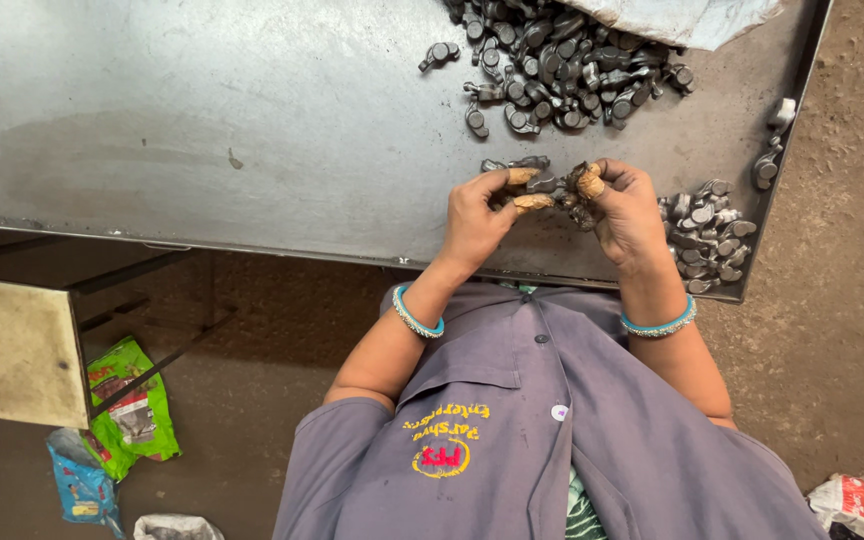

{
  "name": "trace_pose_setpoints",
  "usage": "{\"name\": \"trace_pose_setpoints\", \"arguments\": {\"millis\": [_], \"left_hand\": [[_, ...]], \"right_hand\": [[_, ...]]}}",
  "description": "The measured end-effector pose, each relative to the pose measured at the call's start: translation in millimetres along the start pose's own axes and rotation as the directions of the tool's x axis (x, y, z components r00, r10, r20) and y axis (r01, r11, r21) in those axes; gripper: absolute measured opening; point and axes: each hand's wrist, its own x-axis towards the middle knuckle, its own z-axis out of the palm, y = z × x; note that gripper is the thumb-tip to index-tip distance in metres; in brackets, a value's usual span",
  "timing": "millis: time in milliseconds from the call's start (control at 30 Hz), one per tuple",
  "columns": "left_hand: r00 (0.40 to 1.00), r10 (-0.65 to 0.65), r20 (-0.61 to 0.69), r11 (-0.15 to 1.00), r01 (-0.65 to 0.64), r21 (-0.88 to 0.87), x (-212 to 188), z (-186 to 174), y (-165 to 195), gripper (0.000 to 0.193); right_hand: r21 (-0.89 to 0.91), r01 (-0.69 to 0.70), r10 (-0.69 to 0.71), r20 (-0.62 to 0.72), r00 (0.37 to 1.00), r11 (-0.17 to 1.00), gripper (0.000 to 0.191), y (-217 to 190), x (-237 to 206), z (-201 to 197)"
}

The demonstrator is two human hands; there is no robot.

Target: The person sorts small dark metal castings on a metal table, picking items one at a time from a large pile, turning them over in their hands, and placing them into separate piles on the table. They occasionally sweep groups of items together and continue sorting through the pile.

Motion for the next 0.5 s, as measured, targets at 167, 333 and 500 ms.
{"name": "trace_pose_setpoints", "arguments": {"millis": [167, 333, 500], "left_hand": [[0.999, 0.037, 0.027, 0.994, -0.039, 0.103, -2.7, -2.1, -3.5, 0.031], [0.992, 0.093, 0.083, 0.972, -0.108, 0.21, -2.0, -6.8, 2.9, 0.034], [0.998, 0.011, 0.063, 0.953, -0.029, 0.3, 1.6, -18.1, 14.0, 0.047]], "right_hand": [[-0.09, 0.012, -0.012, 0.009, 1.0, 0.996, 0.013, -0.4, -1.9, -1.0], [-0.339, 0.044, -0.01, 0.1, 0.995, 0.94, 0.024, -8.2, 0.0, 1.8], [-0.198, 0.208, -0.182, 0.144, 0.973, 0.958, 0.03, -30.7, 20.4, -0.4]]}}
